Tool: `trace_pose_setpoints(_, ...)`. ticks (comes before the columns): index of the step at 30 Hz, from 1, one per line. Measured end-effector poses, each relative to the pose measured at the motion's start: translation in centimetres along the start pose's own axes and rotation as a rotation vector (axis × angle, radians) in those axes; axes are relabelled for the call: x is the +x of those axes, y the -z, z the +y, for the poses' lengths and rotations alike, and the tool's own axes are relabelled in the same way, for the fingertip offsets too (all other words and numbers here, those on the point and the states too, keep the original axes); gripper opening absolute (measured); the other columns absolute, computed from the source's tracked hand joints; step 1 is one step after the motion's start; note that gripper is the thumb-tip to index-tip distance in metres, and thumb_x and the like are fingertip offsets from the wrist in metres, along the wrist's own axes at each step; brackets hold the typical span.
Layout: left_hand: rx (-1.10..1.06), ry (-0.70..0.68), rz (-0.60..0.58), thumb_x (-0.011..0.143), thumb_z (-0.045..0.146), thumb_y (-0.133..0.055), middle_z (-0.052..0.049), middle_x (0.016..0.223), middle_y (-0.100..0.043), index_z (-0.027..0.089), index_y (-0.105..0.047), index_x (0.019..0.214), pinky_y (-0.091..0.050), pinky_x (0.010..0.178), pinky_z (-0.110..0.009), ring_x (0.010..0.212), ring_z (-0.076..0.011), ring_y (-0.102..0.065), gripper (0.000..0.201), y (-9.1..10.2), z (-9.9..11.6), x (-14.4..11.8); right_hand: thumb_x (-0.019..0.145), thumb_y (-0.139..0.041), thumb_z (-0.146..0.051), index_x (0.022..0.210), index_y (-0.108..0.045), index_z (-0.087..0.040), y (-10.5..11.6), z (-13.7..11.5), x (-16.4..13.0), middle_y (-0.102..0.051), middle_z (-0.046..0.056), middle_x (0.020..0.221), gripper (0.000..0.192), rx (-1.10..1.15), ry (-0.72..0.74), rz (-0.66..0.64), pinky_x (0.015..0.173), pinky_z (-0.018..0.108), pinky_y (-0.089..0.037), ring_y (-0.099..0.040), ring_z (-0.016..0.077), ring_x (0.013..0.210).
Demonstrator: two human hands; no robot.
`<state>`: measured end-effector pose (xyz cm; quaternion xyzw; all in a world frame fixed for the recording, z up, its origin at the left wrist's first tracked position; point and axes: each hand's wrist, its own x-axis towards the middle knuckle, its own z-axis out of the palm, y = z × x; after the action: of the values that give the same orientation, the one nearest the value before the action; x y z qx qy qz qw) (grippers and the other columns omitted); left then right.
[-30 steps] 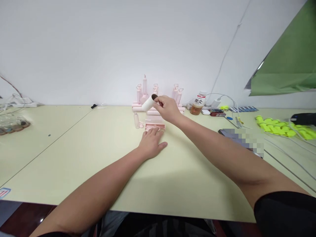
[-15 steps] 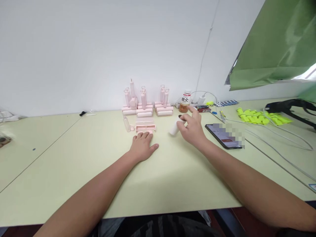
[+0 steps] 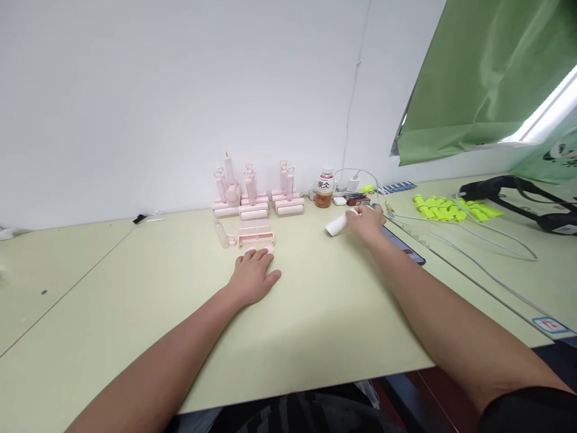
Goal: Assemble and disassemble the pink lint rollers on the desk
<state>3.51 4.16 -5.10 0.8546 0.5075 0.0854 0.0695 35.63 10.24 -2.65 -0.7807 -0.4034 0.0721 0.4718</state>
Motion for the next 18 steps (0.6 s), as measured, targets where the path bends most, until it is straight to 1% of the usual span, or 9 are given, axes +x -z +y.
trace_pose_setpoints(2,0.000,-0.008,0.014,0.094,0.052,-0.037,-0.009,0.150,-0.043,0.024,-0.050,0.136,-0.030,0.108,-0.054,0.137,-0.0344,-0.033,0.052,0.1,0.1,0.0,0.076,-0.060,-0.034,0.079,-0.060,-0.019,0.1,-0.4,-0.3,-0.032,0.016,0.146,0.016,0.012,0.053,0.007,0.110,0.054,-0.024,-0.027,0.0375,0.136)
trace_pose_setpoints(3,0.000,-0.012,0.022,0.093,0.051,-0.038,-0.009,0.149,-0.045,0.023,-0.050,0.135,-0.030,0.107,-0.054,0.136,-0.0340,-0.034,0.052,0.1,0.2,-0.1,0.077,-0.059,-0.034,0.079,-0.059,-0.019,0.1,-0.7,-0.7,-0.033,0.016,0.146,0.016,0.028,0.116,0.006,0.111,0.052,-0.024,-0.027,0.0358,0.136)
trace_pose_setpoints(5,-0.002,-0.023,0.036,0.093,0.049,-0.039,-0.009,0.145,-0.049,0.023,-0.051,0.134,-0.031,0.106,-0.053,0.133,-0.0331,-0.038,0.050,0.3,0.4,-0.2,0.080,-0.056,-0.034,0.078,-0.055,-0.019,0.1,-1.5,-1.8,-0.035,0.018,0.145,0.015,0.086,0.298,-0.006,0.111,0.048,-0.027,-0.032,0.0321,0.137)
trace_pose_setpoints(7,-0.002,-0.041,0.045,0.093,0.047,-0.040,-0.009,0.141,-0.053,0.023,-0.052,0.131,-0.032,0.105,-0.052,0.129,-0.0322,-0.042,0.047,0.6,0.7,-0.4,0.083,-0.053,-0.034,0.076,-0.051,-0.020,0.1,-2.4,-3.4,-0.043,0.019,0.140,0.015,0.161,0.482,-0.040,0.109,0.045,-0.030,-0.038,0.0291,0.135)
trace_pose_setpoints(10,-0.004,-0.070,0.042,0.092,0.044,-0.042,-0.008,0.135,-0.057,0.024,-0.057,0.125,-0.032,0.104,-0.050,0.125,-0.0313,-0.046,0.040,1.1,1.2,-1.0,0.085,-0.053,-0.035,0.075,-0.047,-0.023,0.1,-3.5,-6.0,-0.054,0.017,0.130,0.017,0.247,0.694,-0.154,0.103,0.045,-0.037,-0.047,0.0274,0.129)
trace_pose_setpoints(13,-0.003,-0.077,0.040,0.091,0.041,-0.045,-0.008,0.124,-0.064,0.025,-0.059,0.120,-0.034,0.099,-0.048,0.116,-0.0305,-0.052,0.036,1.5,1.5,-1.7,0.086,-0.058,-0.035,0.079,-0.050,-0.022,0.1,-4.0,-8.4,-0.056,0.017,0.128,0.016,0.270,0.893,-0.329,0.096,0.044,-0.042,-0.049,0.0292,0.128)
trace_pose_setpoints(16,-0.007,-0.046,0.090,0.089,0.038,-0.048,-0.008,0.121,-0.064,0.025,-0.058,0.122,-0.037,0.096,-0.045,0.112,-0.0297,-0.053,0.036,1.7,1.5,-1.8,0.086,-0.060,-0.034,0.088,-0.053,-0.023,-0.2,-4.2,-9.9,-0.058,0.015,0.124,0.013,0.289,0.983,-0.482,0.094,0.044,-0.044,-0.047,0.0300,0.130)
trace_pose_setpoints(17,-0.010,-0.032,0.115,0.089,0.038,-0.049,-0.009,0.125,-0.061,0.024,-0.056,0.124,-0.037,0.096,-0.045,0.114,-0.0299,-0.052,0.039,1.6,1.4,-1.7,0.085,-0.061,-0.034,0.095,-0.054,-0.023,-0.3,-4.1,-10.3,-0.058,0.014,0.125,0.016,0.304,0.965,-0.522,0.093,0.044,-0.046,-0.048,0.0298,0.129)
trace_pose_setpoints(18,-0.011,-0.023,0.138,0.089,0.038,-0.049,-0.009,0.130,-0.058,0.024,-0.054,0.129,-0.036,0.097,-0.045,0.118,-0.0304,-0.050,0.042,1.5,1.3,-1.4,0.084,-0.064,-0.034,0.105,-0.053,-0.024,-0.5,-4.1,-10.6,-0.057,0.014,0.127,0.026,0.322,0.924,-0.561,0.092,0.043,-0.047,-0.051,0.0294,0.126)
